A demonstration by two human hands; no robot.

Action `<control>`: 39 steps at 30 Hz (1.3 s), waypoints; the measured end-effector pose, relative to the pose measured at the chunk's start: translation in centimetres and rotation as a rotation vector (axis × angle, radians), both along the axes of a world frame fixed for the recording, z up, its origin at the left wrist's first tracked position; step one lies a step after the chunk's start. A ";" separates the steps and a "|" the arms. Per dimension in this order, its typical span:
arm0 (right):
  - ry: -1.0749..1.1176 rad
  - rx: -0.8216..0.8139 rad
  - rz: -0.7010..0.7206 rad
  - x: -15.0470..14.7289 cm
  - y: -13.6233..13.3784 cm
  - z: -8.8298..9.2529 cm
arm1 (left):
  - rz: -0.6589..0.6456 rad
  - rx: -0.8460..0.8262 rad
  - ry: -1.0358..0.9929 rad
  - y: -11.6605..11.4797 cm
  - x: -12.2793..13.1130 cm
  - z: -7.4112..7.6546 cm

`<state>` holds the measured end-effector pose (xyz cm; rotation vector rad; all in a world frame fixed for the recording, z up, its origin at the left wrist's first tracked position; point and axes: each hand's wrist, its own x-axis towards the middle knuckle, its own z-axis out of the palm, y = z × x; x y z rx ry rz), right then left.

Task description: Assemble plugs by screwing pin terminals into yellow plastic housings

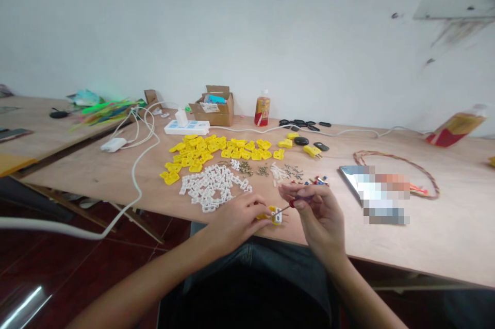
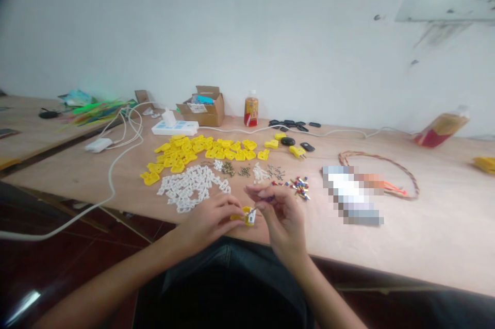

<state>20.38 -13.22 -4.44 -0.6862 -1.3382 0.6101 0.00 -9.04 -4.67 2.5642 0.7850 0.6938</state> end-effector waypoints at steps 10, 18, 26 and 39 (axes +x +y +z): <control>-0.028 0.009 0.010 0.0 -0.3 -0.4 | -0.031 -0.036 -0.065 0.2 0.0 -0.8; -0.071 0.038 0.006 -0.2 0.0 -0.3 | -0.038 -0.076 -0.073 0.1 0.0 -0.6; -0.098 0.060 -0.014 0.2 -0.1 -0.1 | -0.023 -0.101 -0.093 0.1 0.1 -0.4; -0.280 0.037 -0.066 0.5 -0.2 1.2 | 0.008 -0.191 -0.091 0.3 0.4 0.0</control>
